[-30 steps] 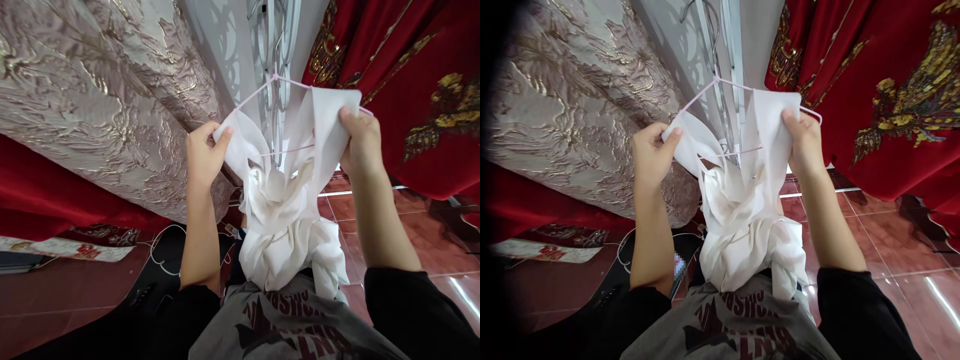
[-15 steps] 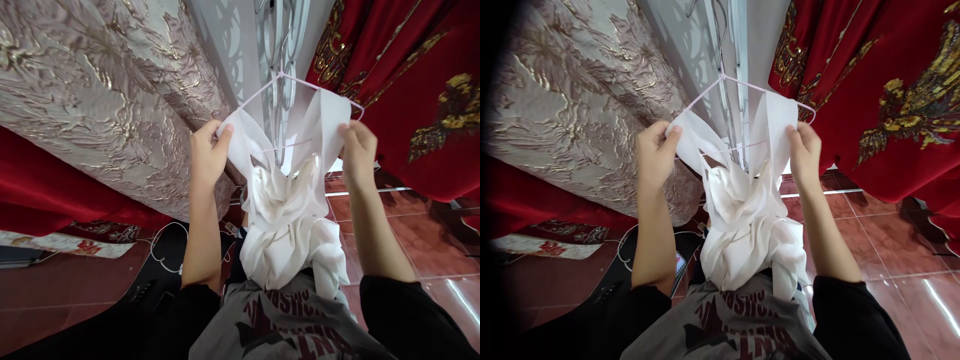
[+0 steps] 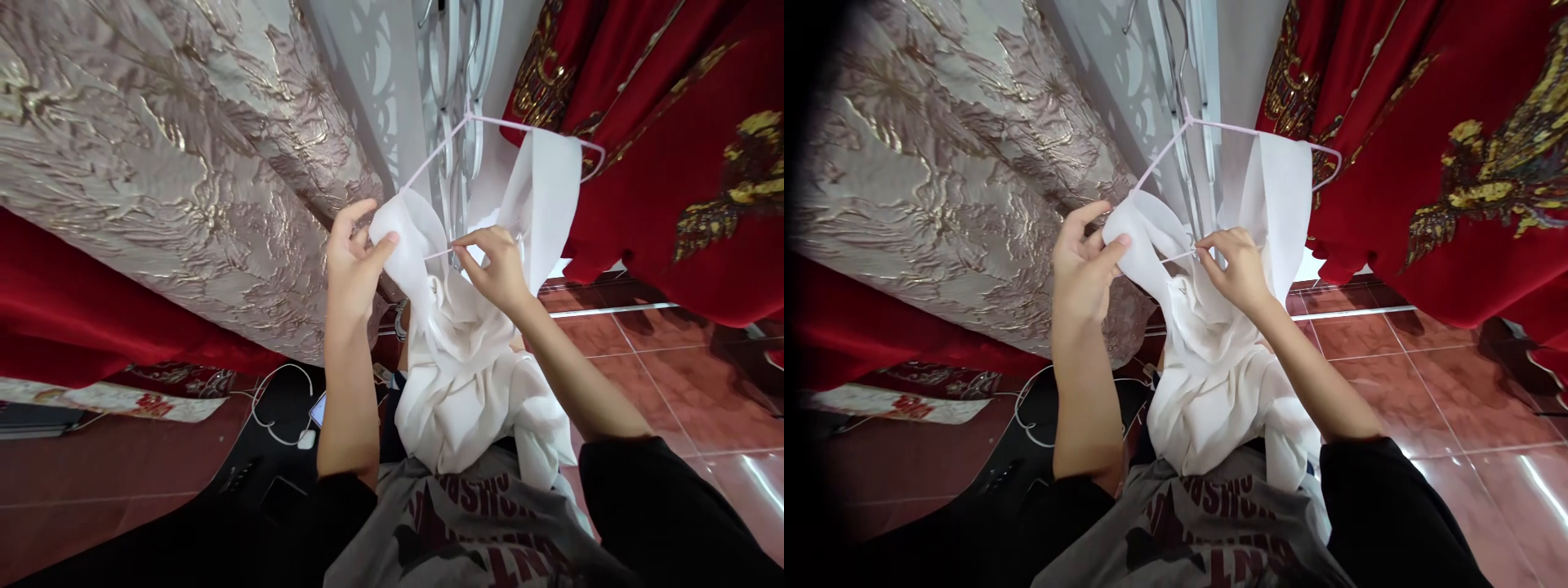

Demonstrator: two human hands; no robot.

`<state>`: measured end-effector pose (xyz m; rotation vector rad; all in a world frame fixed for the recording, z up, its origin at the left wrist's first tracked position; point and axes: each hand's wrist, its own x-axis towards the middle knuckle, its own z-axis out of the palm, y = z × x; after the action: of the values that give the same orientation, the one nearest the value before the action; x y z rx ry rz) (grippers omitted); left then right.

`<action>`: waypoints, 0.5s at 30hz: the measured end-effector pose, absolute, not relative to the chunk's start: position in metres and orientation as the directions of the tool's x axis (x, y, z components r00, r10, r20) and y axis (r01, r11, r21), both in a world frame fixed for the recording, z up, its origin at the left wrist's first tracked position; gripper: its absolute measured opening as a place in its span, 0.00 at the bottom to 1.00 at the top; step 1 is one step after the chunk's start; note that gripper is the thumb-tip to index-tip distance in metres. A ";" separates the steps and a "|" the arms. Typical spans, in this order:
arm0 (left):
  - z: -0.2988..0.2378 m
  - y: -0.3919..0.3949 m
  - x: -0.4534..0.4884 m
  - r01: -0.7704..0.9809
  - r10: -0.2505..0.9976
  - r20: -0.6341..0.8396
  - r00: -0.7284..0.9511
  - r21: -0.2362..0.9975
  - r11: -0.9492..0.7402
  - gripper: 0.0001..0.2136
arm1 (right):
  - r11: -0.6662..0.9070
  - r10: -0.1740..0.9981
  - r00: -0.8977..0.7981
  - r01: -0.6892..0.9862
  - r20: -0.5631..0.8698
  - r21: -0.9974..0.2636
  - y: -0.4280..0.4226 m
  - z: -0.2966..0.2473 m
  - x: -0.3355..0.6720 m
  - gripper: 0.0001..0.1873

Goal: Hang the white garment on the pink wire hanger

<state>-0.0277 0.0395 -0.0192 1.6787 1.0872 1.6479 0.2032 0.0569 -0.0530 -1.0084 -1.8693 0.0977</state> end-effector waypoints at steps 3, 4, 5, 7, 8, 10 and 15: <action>-0.023 0.028 -0.023 0.294 0.763 0.637 -0.112 0.754 -0.587 0.25 | 0.648 0.662 -0.151 0.607 0.734 -0.460 0.052 -0.059 0.203 0.12; -0.025 0.023 -0.020 0.339 0.723 0.673 -0.153 0.723 -0.602 0.25 | 0.646 0.661 -0.144 0.609 0.736 -0.461 0.050 -0.060 0.203 0.12; -0.028 0.017 -0.016 0.379 0.680 0.705 -0.200 0.696 -0.610 0.24 | 0.643 0.662 -0.140 0.610 0.737 -0.462 0.048 -0.061 0.201 0.12; -0.037 0.006 -0.008 0.432 0.611 0.740 -0.282 0.667 -0.608 0.22 | 0.646 0.657 -0.132 0.607 0.742 -0.463 0.045 -0.063 0.199 0.12; -0.042 0.001 -0.004 0.437 0.598 0.741 -0.306 0.667 -0.603 0.22 | 0.649 0.652 -0.127 0.604 0.747 -0.463 0.044 -0.064 0.197 0.12; -0.051 -0.005 0.003 0.406 0.624 0.718 -0.307 0.692 -0.597 0.23 | 0.653 0.640 -0.113 0.601 0.760 -0.461 0.043 -0.066 0.195 0.12; -0.055 -0.003 0.016 0.307 0.730 0.658 -0.184 0.744 -0.593 0.28 | 0.640 0.633 -0.098 0.625 0.768 -0.447 0.040 -0.071 0.192 0.11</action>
<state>0.0157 -0.0030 -0.0545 1.7600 1.1978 1.8369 0.1924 0.0404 -0.0708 -1.0172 -1.7765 0.0088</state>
